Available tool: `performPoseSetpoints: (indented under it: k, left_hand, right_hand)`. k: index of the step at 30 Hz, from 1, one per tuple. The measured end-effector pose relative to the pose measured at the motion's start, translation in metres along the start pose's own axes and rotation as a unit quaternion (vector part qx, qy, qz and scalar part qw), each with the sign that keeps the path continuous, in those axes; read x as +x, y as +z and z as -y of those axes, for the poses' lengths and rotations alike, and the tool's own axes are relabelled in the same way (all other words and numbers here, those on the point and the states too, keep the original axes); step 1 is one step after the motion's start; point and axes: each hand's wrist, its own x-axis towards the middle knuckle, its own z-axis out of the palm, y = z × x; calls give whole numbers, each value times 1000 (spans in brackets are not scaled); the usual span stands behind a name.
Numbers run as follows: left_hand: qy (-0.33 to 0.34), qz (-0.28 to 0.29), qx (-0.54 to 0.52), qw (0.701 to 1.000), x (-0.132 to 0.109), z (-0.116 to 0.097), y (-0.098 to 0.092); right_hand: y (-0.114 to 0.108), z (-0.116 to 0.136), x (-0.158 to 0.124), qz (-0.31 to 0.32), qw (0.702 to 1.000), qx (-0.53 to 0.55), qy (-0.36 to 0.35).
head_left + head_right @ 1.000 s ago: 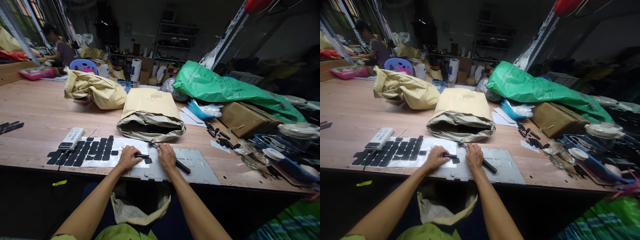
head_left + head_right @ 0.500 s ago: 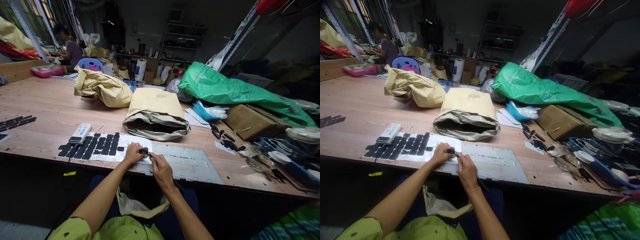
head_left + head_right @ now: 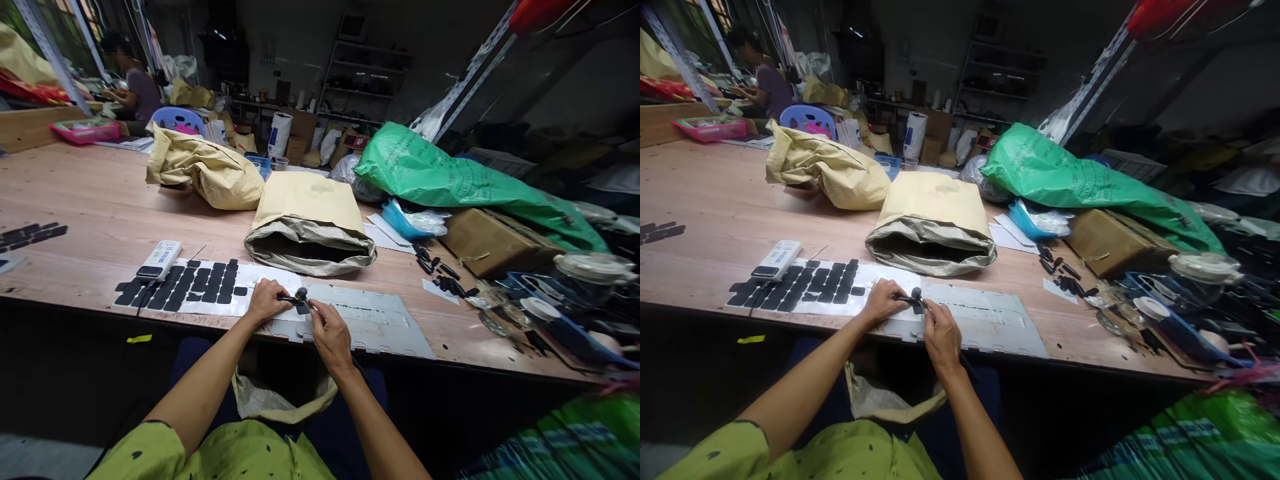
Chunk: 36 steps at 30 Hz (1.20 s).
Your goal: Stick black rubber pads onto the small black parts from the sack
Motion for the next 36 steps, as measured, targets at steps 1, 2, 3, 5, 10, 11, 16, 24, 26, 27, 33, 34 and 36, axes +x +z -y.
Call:
performPoseSetpoints:
  k: [1, 2, 3, 5, 10, 11, 16, 24, 26, 27, 33, 34, 36]
  left_hand:
    - [-1, 2, 0, 1000, 0, 0, 0]
    - [0, 3, 0, 1000, 0, 0, 0]
    - [0, 4, 1, 1000, 0, 0, -1]
    - [4, 5, 3, 1000, -1, -1, -2]
    - [12, 4, 5, 1000, -3, -1, -3]
    - [13, 5, 3, 1000, -3, 0, -3]
    - [16, 16, 2, 1000, 1, -1, -5]
    - [103, 99, -104, 984, -70, -16, -8]
    - [73, 180, -124, 973, -103, -12, 8]
    - [45, 213, -117, 969, -117, -9, 20]
    - [-203, 279, 23, 938, -150, 27, 94]
    - [-227, 292, 34, 928, -150, 32, 101]
    - [-246, 319, 30, 915, -149, 40, 108]
  right_hand:
    - [-1, -2, 6, -14, 1000, -2, 6]
    - [-3, -4, 13, -26, 1000, -9, 13]
    - [-5, -7, 22, -36, 999, -22, 21]
    - [-8, -13, 43, -46, 996, -61, 35]
    - [-5, -38, 85, -23, 984, -176, 27]
    - [-2, -43, 89, -13, 981, -190, 22]
    - [11, -58, 87, -16, 975, -221, 1]
    - [14, -56, 85, -17, 963, -269, -4]
    - [14, -56, 85, -21, 961, -276, -4]
    - [15, -56, 85, -22, 960, -277, -4]
    - [15, -56, 85, -13, 961, -277, -3]
    - [15, -57, 85, -14, 961, -275, -3]
    - [16, -58, 85, -18, 963, -269, -6]
